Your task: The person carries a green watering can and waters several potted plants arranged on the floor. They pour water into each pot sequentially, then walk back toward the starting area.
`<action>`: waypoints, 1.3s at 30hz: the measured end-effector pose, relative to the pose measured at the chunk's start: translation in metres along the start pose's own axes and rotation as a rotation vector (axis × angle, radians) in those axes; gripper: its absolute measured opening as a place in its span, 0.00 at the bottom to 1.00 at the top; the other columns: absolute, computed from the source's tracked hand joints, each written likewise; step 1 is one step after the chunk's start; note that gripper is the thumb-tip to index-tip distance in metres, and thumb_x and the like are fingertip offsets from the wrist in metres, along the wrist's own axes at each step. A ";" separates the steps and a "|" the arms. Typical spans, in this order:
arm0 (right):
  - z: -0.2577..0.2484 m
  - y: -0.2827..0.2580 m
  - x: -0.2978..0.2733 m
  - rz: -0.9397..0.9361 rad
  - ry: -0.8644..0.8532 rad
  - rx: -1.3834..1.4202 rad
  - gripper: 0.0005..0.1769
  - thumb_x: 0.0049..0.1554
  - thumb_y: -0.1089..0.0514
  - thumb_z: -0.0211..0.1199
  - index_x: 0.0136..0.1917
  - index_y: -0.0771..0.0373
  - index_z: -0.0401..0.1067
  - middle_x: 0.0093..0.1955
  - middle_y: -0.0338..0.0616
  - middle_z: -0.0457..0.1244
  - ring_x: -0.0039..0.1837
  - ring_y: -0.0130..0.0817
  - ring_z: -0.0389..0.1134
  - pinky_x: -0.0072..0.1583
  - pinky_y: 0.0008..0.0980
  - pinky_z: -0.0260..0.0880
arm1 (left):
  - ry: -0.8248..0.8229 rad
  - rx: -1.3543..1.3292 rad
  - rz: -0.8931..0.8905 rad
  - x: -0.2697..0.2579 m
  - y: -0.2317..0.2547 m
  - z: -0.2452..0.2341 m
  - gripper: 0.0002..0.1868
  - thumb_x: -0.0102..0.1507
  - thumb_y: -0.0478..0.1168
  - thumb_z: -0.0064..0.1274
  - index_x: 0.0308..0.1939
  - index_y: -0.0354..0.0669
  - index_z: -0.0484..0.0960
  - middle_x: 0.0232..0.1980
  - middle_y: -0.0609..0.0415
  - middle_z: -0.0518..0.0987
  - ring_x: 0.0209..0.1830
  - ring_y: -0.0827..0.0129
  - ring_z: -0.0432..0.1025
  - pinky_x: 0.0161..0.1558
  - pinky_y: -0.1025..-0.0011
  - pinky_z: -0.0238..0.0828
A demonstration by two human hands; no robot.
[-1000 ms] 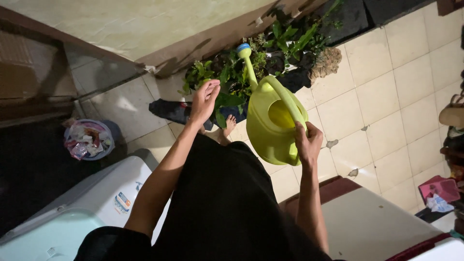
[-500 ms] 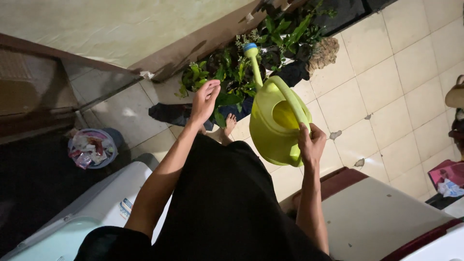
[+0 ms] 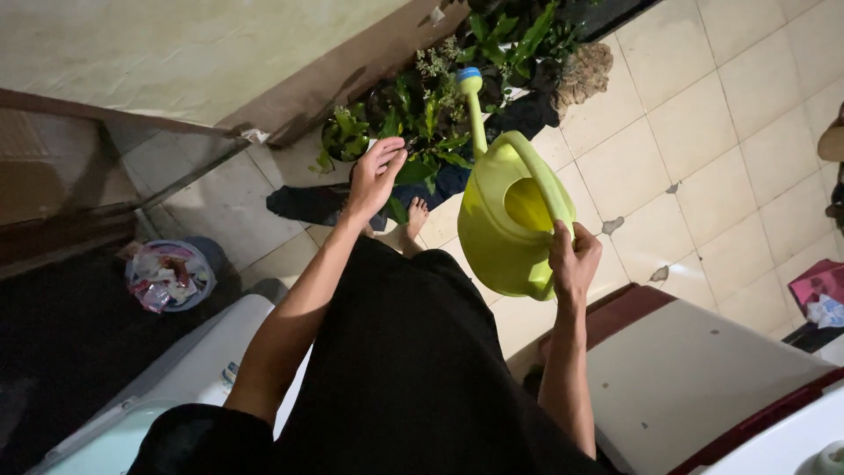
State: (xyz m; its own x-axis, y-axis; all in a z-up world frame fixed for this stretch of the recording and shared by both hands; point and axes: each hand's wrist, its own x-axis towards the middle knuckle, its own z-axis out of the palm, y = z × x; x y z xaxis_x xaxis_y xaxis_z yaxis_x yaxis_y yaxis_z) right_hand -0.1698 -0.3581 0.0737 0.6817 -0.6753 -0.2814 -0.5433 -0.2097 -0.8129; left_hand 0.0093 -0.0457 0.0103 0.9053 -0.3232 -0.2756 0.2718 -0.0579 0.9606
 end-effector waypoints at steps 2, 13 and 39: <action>-0.003 0.000 -0.002 0.005 0.009 0.003 0.17 0.62 0.53 0.63 0.33 0.59 0.69 0.21 0.39 0.54 0.24 0.23 0.57 0.28 0.20 0.57 | -0.016 0.006 -0.010 0.001 0.002 0.003 0.25 0.74 0.50 0.50 0.68 0.36 0.71 0.67 0.29 0.72 0.70 0.30 0.62 0.66 0.28 0.54; -0.020 0.011 0.000 0.040 0.055 0.073 0.16 0.63 0.55 0.62 0.35 0.62 0.70 0.21 0.37 0.53 0.23 0.22 0.55 0.27 0.20 0.57 | -0.095 -0.010 0.053 0.008 0.003 0.027 0.23 0.75 0.47 0.48 0.68 0.35 0.71 0.66 0.26 0.71 0.70 0.24 0.59 0.65 0.29 0.58; -0.024 0.025 0.037 0.008 0.080 0.127 0.16 0.64 0.55 0.63 0.35 0.62 0.69 0.21 0.39 0.53 0.23 0.22 0.56 0.27 0.22 0.57 | -0.030 0.163 0.015 0.018 -0.003 0.045 0.22 0.73 0.50 0.52 0.66 0.40 0.75 0.64 0.35 0.76 0.69 0.37 0.66 0.65 0.38 0.62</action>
State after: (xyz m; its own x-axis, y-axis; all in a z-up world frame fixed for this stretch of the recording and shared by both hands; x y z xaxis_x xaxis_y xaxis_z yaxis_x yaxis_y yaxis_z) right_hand -0.1695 -0.4056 0.0552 0.6339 -0.7316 -0.2508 -0.4789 -0.1167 -0.8701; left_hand 0.0095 -0.0939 0.0041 0.8979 -0.3535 -0.2625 0.1996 -0.2046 0.9583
